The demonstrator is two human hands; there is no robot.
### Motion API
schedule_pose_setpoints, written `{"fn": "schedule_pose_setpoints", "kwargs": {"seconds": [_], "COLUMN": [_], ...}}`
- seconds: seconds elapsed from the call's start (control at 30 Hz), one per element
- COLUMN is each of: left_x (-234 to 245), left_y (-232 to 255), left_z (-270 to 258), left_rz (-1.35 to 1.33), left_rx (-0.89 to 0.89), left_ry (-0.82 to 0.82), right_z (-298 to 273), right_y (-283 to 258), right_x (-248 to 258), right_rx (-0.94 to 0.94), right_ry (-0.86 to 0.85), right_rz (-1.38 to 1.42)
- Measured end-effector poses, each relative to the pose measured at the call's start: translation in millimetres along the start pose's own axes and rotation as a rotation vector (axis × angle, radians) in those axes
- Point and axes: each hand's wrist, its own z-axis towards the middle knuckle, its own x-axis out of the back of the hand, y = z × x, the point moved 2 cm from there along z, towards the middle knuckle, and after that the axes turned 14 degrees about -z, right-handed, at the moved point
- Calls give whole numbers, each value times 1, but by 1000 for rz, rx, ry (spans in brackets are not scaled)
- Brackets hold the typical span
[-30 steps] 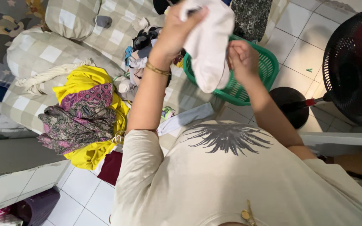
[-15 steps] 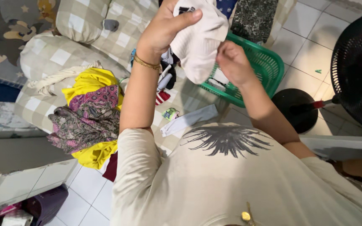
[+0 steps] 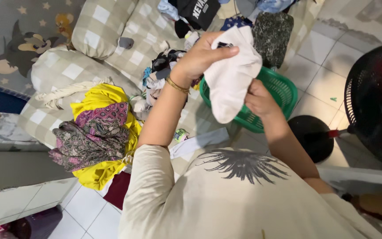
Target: The person folds small clothing items one by one, including socks and underwear, and places them into a green laundry basket. The person handles each item individually, folds it, and then sets it aside in the basket.
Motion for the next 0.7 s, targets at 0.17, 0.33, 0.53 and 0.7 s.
{"fn": "schedule_pose_setpoints", "kwargs": {"seconds": [0.17,0.33,0.53,0.7], "left_x": [2,-1,7,48], "left_y": [-17,-23,-41,-62], "left_z": [4,13,15,4], "left_rz": [86,308,531,604], "left_rx": [-108,-355,-238,-166], "left_ry": [223,308,485,579], "right_z": [-21,-3,0,-8], "right_y": [3,7,29,71], "right_x": [33,28,21,56], "right_rx": [-47,-2,-242,-230], "right_ry": [166,356,315,275], "right_rz": [-438,-445,401,67]}}
